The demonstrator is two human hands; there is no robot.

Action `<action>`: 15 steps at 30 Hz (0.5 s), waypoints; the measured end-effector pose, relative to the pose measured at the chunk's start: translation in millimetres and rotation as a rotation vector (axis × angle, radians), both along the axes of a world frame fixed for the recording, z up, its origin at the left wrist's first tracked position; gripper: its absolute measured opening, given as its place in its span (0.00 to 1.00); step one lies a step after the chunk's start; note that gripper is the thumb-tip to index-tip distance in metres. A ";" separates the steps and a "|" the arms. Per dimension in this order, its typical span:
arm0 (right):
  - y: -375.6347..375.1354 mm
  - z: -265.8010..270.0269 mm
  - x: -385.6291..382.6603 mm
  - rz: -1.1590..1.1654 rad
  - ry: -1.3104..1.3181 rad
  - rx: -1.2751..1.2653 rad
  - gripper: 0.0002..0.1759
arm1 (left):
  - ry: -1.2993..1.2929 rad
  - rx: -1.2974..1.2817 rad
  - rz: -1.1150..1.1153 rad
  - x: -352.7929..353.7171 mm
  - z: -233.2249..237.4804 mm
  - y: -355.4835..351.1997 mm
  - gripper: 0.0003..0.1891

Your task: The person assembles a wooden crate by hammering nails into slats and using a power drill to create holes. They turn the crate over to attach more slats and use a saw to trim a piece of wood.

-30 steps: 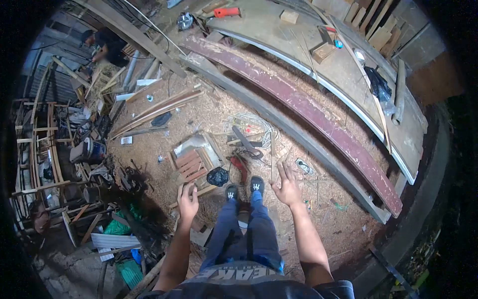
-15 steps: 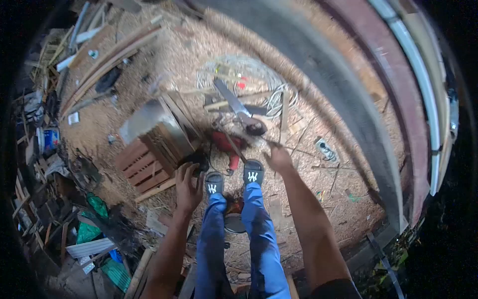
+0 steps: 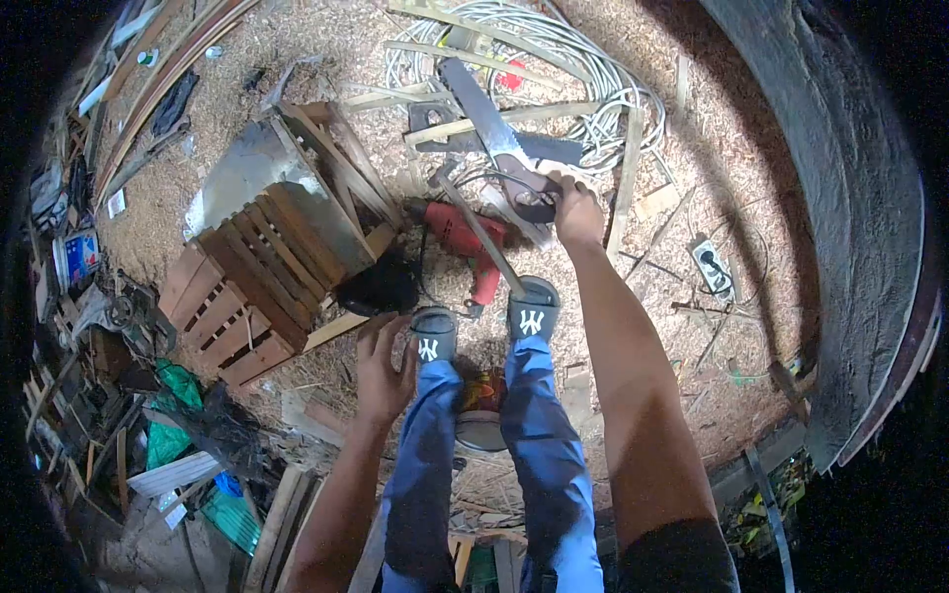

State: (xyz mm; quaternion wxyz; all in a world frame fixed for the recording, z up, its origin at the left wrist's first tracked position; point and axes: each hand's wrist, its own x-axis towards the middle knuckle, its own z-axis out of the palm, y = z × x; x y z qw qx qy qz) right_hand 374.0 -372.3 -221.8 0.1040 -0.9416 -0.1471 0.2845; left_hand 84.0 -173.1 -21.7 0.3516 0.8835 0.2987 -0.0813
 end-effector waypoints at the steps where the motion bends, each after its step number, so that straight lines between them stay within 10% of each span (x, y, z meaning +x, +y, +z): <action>1: -0.9 2.3 -0.7 0.047 -0.055 0.033 0.17 | 0.005 -0.014 0.000 3.4 1.0 2.7 0.18; 10: 11.7 -0.4 4.0 0.047 0.086 -0.137 0.23 | -0.074 -0.016 -0.013 25.9 14.1 15.3 0.16; 15: 5.5 94.6 21.3 0.130 -0.190 0.055 0.24 | -0.083 -0.023 -0.047 22.8 57.5 7.7 0.16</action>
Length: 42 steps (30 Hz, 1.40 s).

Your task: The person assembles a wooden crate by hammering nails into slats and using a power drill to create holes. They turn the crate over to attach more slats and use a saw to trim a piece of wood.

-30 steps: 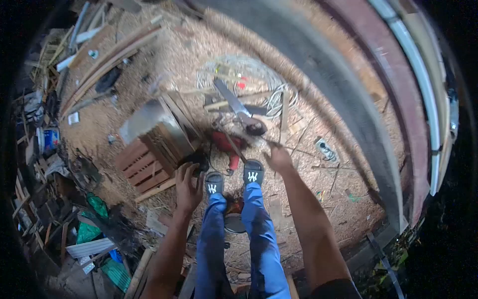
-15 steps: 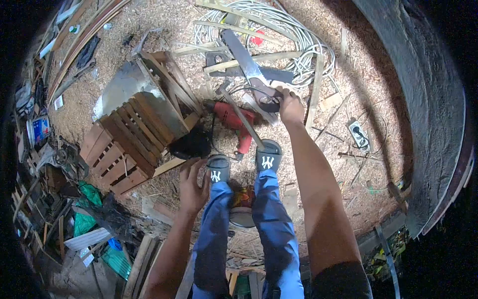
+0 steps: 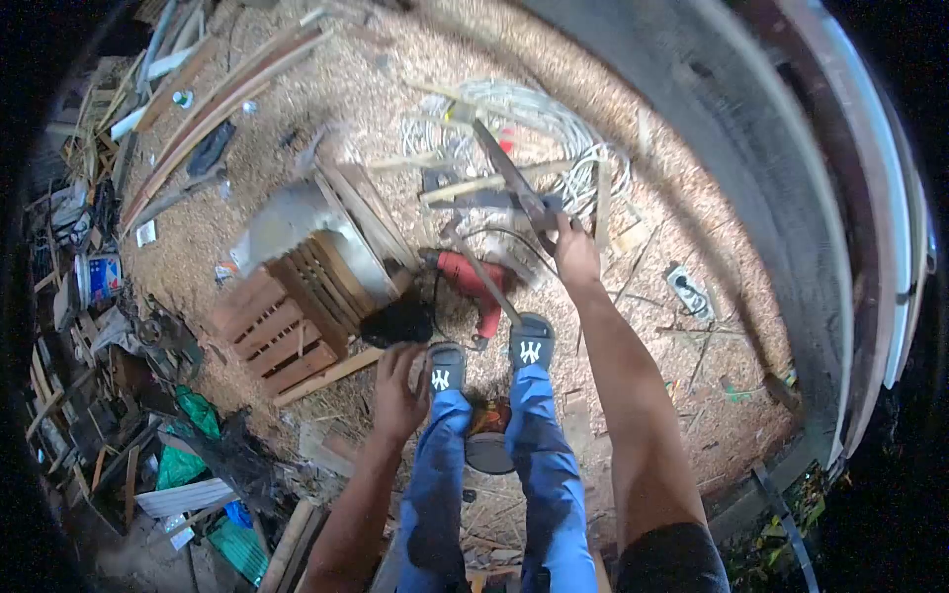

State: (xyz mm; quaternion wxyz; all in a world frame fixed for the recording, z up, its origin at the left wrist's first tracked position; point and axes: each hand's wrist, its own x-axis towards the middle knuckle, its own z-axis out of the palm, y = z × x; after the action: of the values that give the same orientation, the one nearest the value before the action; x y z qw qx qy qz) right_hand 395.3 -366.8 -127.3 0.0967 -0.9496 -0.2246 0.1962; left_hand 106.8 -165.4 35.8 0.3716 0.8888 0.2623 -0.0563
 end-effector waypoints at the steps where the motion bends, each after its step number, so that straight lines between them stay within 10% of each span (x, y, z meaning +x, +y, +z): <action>1: -5.0 27.5 7.1 -0.037 0.041 0.017 0.23 | -0.027 0.010 -0.001 -0.1 12.5 -1.4 0.16; 8: -49.6 206.6 3.4 -0.106 0.166 0.592 0.27 | -0.130 -0.033 0.001 19.0 132.3 7.2 0.16; 22: -75.4 586.3 -123.2 -0.287 0.470 0.730 0.26 | -0.165 -0.378 0.143 89.3 379.8 59.2 0.19; 31: -130.3 676.3 -194.8 -0.414 0.454 0.759 0.28 | -0.120 -1.024 0.289 72.2 467.9 -11.3 0.18; 42: -231.1 703.5 -265.6 -0.382 -0.400 0.376 0.27 | -0.156 -1.113 0.234 106.7 478.8 -133.4 0.14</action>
State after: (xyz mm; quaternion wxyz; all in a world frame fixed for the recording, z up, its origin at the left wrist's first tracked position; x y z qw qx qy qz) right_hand 129.7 -597.9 576.2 0.2592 -0.9598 -0.0895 -0.0604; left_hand 213.6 -298.8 514.6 0.8055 0.5258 0.2617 -0.0787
